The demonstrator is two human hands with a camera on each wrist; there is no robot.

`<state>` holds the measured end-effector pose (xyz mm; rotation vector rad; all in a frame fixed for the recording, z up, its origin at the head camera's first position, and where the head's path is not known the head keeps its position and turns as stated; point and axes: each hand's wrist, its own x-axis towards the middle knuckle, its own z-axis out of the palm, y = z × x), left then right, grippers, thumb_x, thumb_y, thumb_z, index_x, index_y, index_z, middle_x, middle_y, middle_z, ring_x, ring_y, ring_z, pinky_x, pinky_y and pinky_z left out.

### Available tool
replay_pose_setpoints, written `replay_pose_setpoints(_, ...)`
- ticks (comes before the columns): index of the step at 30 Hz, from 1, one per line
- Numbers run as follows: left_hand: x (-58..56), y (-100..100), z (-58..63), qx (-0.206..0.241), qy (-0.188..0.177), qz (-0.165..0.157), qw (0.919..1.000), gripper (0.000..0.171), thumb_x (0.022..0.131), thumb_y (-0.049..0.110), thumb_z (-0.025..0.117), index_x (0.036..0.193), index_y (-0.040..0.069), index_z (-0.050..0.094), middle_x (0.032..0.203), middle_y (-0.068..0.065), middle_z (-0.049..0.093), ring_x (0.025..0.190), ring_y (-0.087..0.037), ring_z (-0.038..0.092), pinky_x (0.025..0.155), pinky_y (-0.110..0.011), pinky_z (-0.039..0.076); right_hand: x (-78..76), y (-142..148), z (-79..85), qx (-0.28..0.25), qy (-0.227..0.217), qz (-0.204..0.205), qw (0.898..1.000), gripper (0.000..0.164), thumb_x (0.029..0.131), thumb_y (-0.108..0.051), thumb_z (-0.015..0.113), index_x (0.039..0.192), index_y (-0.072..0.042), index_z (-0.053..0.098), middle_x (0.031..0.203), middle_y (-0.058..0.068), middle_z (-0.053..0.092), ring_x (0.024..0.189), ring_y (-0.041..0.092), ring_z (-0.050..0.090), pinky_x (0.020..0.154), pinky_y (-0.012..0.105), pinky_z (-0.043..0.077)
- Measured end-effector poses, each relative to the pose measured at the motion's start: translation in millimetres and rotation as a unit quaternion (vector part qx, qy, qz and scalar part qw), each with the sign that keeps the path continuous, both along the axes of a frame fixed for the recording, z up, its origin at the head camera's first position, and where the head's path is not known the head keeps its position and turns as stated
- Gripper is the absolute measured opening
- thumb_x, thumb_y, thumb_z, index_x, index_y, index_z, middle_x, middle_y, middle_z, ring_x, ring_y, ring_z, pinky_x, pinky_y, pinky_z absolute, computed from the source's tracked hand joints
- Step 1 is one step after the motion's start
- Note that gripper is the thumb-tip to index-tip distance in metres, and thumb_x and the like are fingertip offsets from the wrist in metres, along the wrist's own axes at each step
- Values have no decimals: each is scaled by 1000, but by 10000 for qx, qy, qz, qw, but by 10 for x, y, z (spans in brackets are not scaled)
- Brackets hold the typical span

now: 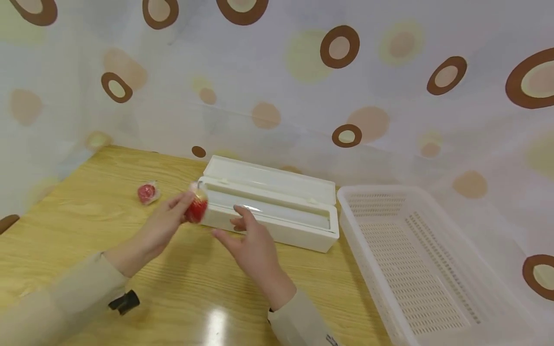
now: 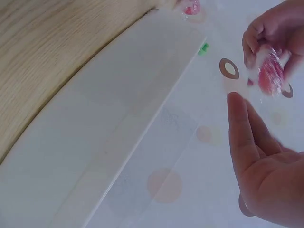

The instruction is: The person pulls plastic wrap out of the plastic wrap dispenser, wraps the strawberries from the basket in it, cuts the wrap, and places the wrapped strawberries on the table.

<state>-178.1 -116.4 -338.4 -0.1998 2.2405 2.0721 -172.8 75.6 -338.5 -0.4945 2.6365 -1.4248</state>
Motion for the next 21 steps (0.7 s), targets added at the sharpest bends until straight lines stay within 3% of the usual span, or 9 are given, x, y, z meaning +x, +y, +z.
replay_pose_setpoints(2,-107,-191,-5,-213,-4,298,9993,58,101,39,32,142,-2,32,145,-22,38,137,-32,33,114,-45,23,26,55,8,57,119,-50,9999,43,87,-33,65,122,-10,58,109,7,68,101,20,62,79,32,53)
replay_pose_setpoints(5,-293,-451,-84,-946,78,588,9937,61,100,43,31,141,-3,34,142,-22,41,132,-30,38,110,-42,31,75,153,32,42,231,-123,9996,25,88,-29,64,105,-11,67,96,1,69,91,14,61,71,25,51)
replay_pose_setpoints(8,-467,-629,-213,-1627,-47,649,9845,61,100,43,30,139,-3,37,132,-25,49,116,-28,50,97,-40,43,123,239,67,-66,323,-150,9993,17,89,-26,63,96,-11,68,89,0,68,84,11,60,66,21,49)
replay_pose_setpoints(11,-611,-721,-346,-2200,-378,568,9731,58,101,38,29,139,-5,34,127,-26,49,107,-27,51,87,-35,47,183,297,105,-84,340,-95,9993,14,90,-24,62,91,-12,69,84,-1,67,78,9,59,65,21,49)
replay_pose_setpoints(16,-755,-771,-491,-3389,-410,380,9392,50,102,27,30,129,-14,38,125,-32,50,114,-38,49,97,-44,40,298,346,156,100,294,131,9994,15,89,-27,63,90,-14,69,80,-3,66,72,5,57,67,21,50)
replay_pose_setpoints(21,-790,-780,-529,-4009,-342,-16,9155,45,102,21,27,121,-18,40,120,-34,51,112,-42,52,98,-50,41,366,368,194,190,405,316,9985,15,89,-27,63,89,-13,68,78,-4,65,71,2,56,67,21,50)
